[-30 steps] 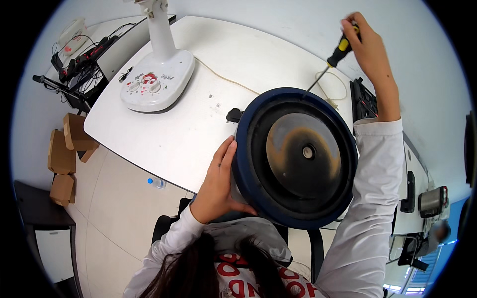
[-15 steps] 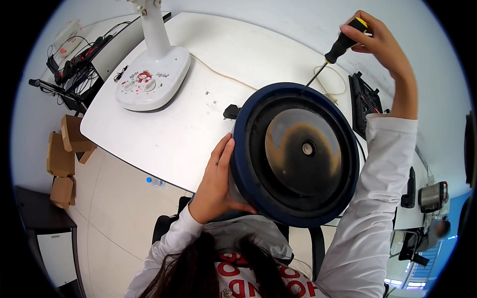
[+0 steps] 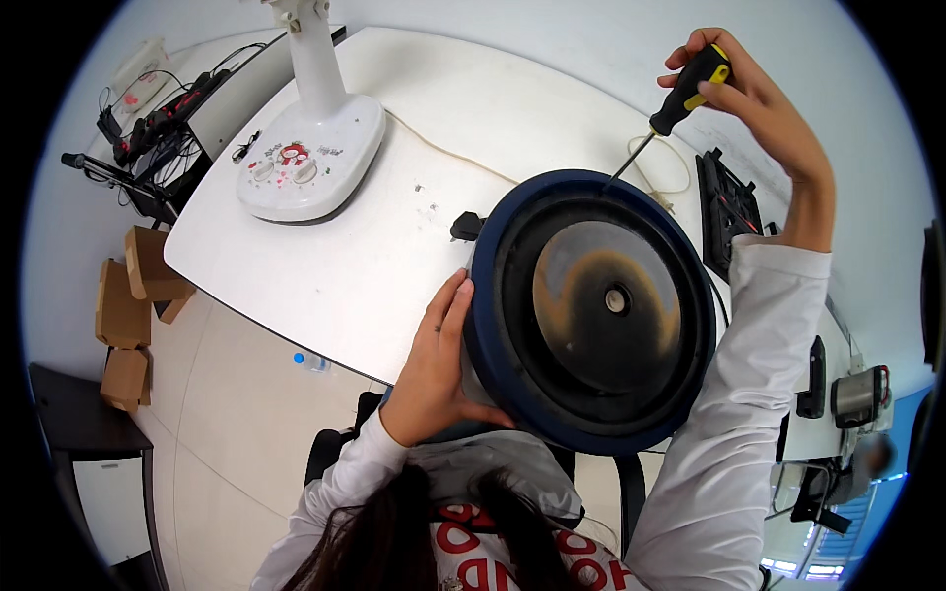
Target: The person uses a screwdriver to remove screws from a blue circular speaker and then from a white desk fan. They manipulate the fan's internal components, including the motor shaft, and place removed screws on the table.
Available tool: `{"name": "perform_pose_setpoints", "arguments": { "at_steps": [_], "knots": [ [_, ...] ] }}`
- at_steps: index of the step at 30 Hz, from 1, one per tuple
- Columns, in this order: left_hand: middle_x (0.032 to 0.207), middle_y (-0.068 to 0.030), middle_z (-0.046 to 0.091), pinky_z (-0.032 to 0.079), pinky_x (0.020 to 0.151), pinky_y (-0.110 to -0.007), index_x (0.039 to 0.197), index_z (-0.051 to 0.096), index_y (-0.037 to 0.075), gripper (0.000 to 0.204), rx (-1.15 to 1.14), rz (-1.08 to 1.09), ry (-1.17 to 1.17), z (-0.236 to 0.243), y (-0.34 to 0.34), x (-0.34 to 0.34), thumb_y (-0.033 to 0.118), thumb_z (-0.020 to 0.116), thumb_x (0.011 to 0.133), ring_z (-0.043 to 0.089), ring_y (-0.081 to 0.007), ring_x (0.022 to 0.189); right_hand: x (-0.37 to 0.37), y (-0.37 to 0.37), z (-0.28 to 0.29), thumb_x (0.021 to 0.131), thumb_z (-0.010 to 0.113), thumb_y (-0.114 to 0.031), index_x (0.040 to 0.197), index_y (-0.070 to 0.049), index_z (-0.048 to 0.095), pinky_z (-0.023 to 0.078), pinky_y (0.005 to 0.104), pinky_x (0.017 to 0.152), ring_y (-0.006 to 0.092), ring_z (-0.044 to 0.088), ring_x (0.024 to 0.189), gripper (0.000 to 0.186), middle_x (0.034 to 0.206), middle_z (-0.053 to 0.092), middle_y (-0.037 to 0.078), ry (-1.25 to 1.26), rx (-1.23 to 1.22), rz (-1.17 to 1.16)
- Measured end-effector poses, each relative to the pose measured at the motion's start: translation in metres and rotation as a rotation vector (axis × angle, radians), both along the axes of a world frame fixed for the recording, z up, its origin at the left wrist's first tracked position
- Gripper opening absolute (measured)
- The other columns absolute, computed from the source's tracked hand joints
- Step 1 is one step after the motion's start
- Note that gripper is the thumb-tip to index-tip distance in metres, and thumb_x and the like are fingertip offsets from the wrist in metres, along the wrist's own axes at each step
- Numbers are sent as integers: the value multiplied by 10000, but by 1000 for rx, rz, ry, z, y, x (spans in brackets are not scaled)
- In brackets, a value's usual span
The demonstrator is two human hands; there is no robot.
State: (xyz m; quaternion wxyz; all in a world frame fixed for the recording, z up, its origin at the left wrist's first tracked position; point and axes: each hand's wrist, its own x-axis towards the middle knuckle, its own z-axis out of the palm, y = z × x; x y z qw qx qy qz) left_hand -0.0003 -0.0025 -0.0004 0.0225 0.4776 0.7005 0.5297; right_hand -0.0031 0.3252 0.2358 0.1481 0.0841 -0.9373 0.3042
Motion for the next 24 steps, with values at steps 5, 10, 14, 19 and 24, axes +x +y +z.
{"name": "perform_pose_setpoints", "arguments": {
  "at_steps": [5,10,14,19,24],
  "knots": [
    [1443,-277,189,292,1074,-488,1455,95,72,1385,18,-4,-10,-3,1,0,365,926,386,267,-463,1313,9,-5,15,838,623,-366,1173,-149,539,543,373,838,239,641,1023,408,1063,658,99,-99,135,-134],
    [1444,-279,188,292,1073,-486,1454,106,70,1379,20,-24,11,0,2,-1,367,926,387,271,-462,1312,-5,2,1,852,622,-449,984,-91,533,518,252,625,162,673,789,392,834,664,43,65,295,-527],
    [1443,-280,191,292,1072,-486,1453,109,67,1377,21,-8,14,-1,3,-2,368,926,386,270,-461,1313,-14,-3,-10,889,610,-380,988,-45,508,491,257,662,143,658,761,364,861,649,55,153,580,-709],
    [1441,-282,194,292,1071,-487,1453,107,67,1380,16,-21,1,0,2,-2,366,926,384,269,-463,1312,-20,-26,-34,941,552,-245,1150,-58,478,469,290,838,195,644,938,291,1067,598,88,486,22,-47],
    [1443,-281,190,293,1071,-487,1455,105,76,1392,15,-21,-3,0,2,0,363,929,370,269,-463,1312,-4,-7,-18,947,519,-256,1195,-96,442,487,325,860,233,644,978,305,1084,581,103,113,-59,21]
  ]
}}
